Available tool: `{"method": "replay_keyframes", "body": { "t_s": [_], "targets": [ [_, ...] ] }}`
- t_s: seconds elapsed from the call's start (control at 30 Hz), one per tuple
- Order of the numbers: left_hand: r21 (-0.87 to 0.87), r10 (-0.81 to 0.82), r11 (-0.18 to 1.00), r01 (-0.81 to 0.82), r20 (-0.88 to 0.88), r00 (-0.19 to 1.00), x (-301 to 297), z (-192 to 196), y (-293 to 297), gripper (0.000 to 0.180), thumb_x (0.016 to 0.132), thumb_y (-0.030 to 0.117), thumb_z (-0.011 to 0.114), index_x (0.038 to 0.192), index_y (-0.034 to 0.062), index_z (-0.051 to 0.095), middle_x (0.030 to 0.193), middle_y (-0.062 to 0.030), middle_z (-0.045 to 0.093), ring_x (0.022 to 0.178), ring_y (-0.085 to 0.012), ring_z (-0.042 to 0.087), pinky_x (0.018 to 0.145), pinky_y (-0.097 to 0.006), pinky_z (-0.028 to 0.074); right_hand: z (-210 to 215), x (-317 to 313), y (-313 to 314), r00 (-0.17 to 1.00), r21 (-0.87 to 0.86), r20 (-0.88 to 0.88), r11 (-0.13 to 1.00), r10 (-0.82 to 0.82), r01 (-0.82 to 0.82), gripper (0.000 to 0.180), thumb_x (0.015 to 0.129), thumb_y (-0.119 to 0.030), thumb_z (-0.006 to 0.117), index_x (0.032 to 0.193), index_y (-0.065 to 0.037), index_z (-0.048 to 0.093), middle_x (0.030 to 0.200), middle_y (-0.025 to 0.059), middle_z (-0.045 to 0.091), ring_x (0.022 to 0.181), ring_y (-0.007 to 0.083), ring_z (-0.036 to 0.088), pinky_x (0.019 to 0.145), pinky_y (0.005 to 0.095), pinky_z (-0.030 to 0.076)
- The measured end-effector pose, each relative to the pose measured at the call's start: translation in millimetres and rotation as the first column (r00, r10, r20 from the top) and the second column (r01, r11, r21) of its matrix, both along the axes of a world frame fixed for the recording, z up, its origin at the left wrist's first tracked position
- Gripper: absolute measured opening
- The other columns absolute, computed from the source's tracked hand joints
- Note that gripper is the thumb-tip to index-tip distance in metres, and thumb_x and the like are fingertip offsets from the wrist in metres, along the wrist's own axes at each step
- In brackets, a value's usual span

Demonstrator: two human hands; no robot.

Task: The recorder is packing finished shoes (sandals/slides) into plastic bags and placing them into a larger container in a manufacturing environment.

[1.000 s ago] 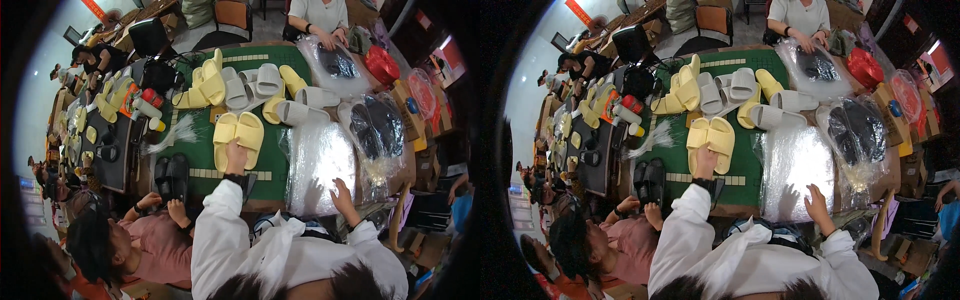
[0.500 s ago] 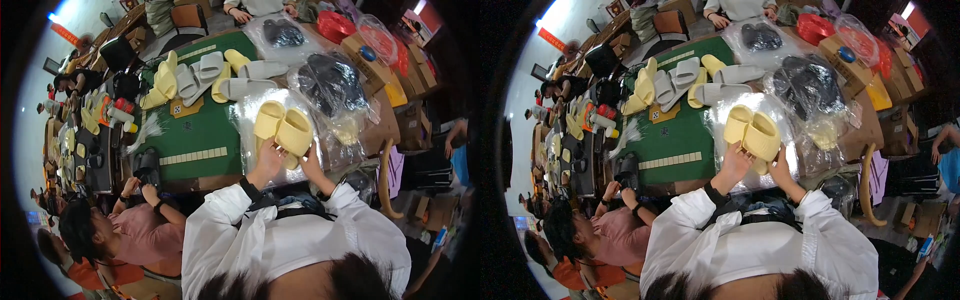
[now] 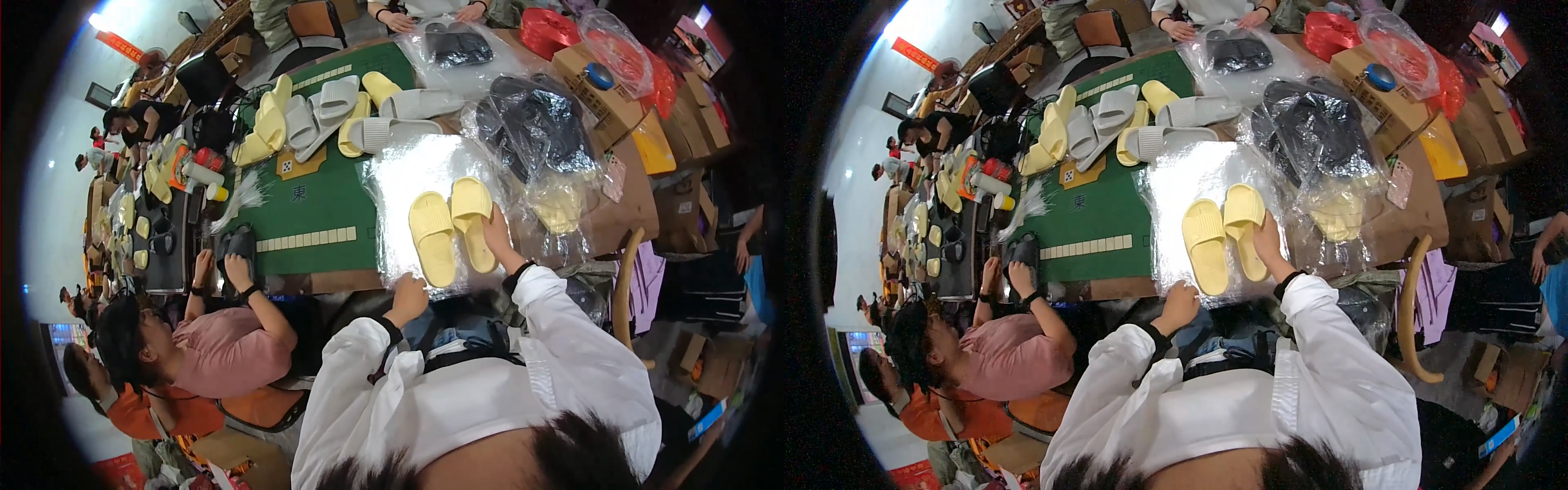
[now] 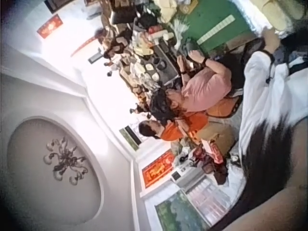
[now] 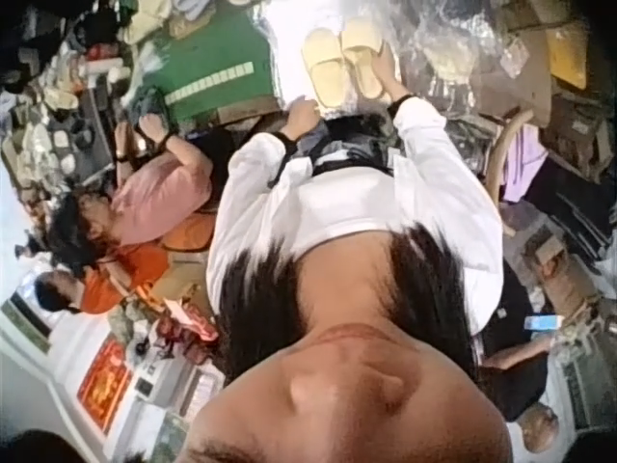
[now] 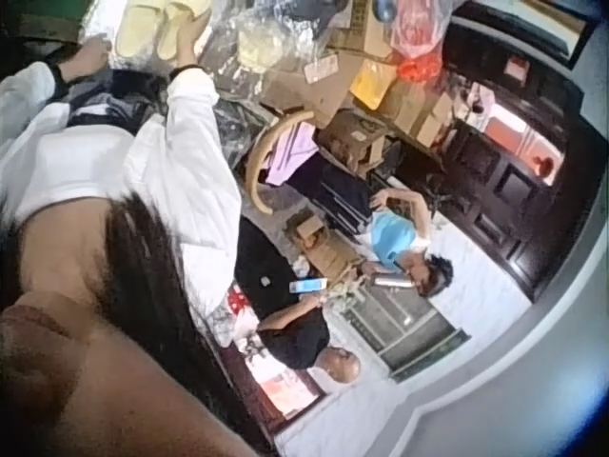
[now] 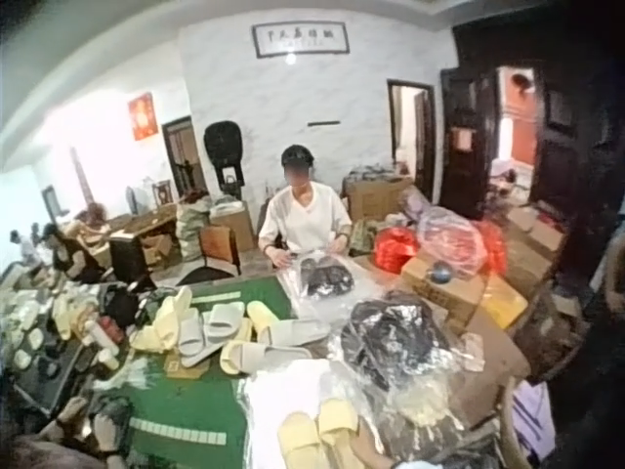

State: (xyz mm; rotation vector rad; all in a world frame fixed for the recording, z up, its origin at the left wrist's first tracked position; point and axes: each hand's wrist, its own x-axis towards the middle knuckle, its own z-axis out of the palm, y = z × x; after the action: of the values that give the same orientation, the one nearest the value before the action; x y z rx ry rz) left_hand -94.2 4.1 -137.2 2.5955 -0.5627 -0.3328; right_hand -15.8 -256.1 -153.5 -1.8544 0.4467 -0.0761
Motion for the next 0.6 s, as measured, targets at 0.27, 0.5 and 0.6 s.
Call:
{"method": "replay_keyframes", "body": {
  "t_s": [0.27, 0.5, 0.6],
  "targets": [
    [0.256, -0.385, 0.895, 0.364, 0.034, 0.922, -4.0, -9.4, 14.4, 0.03, 0.078, 0.021, 0.051, 0.105, 0.0115, 0.058, 0.13, -0.031, 0.027, 0.122, -0.0441, 0.026, 0.1, -0.05, 0.022, 32.4, -18.5, 67.1, 0.992, -0.496, -0.112, 0.861, 0.066, -0.113, 0.04, 0.069, -0.019, 0.059, 0.104, -0.001, 0.049, 0.121, 0.0325, 0.034, 0.118, 0.0465, 0.027, 0.098, 0.0518, 0.022],
    [0.402, -0.459, 0.806, 0.434, -0.037, 0.887, 1.5, -10.3, 15.4, 0.033, 0.085, 0.028, 0.043, 0.117, 0.0269, 0.053, 0.135, -0.0234, 0.025, 0.122, -0.0434, 0.025, 0.097, -0.053, 0.023, 12.7, -29.7, 101.9, 0.954, -0.583, -0.262, 0.763, 0.149, -0.28, 0.039, 0.068, -0.027, 0.06, 0.105, -0.013, 0.058, 0.128, 0.0357, 0.023, 0.122, 0.0488, 0.019, 0.101, 0.0474, 0.019],
    [0.573, -0.659, 0.592, 0.567, -0.062, 0.75, 12.9, 7.2, 10.7, 0.038, 0.085, 0.024, 0.042, 0.122, 0.0303, 0.047, 0.141, -0.0102, 0.02, 0.113, -0.0375, 0.036, 0.085, -0.046, 0.037, -3.6, 18.5, 80.8, 0.917, -0.507, -0.325, 0.776, 0.232, -0.375, 0.042, 0.07, -0.026, 0.06, 0.106, -0.005, 0.056, 0.124, 0.031, 0.032, 0.117, 0.0423, 0.031, 0.096, 0.0425, 0.028]
  ]
}}
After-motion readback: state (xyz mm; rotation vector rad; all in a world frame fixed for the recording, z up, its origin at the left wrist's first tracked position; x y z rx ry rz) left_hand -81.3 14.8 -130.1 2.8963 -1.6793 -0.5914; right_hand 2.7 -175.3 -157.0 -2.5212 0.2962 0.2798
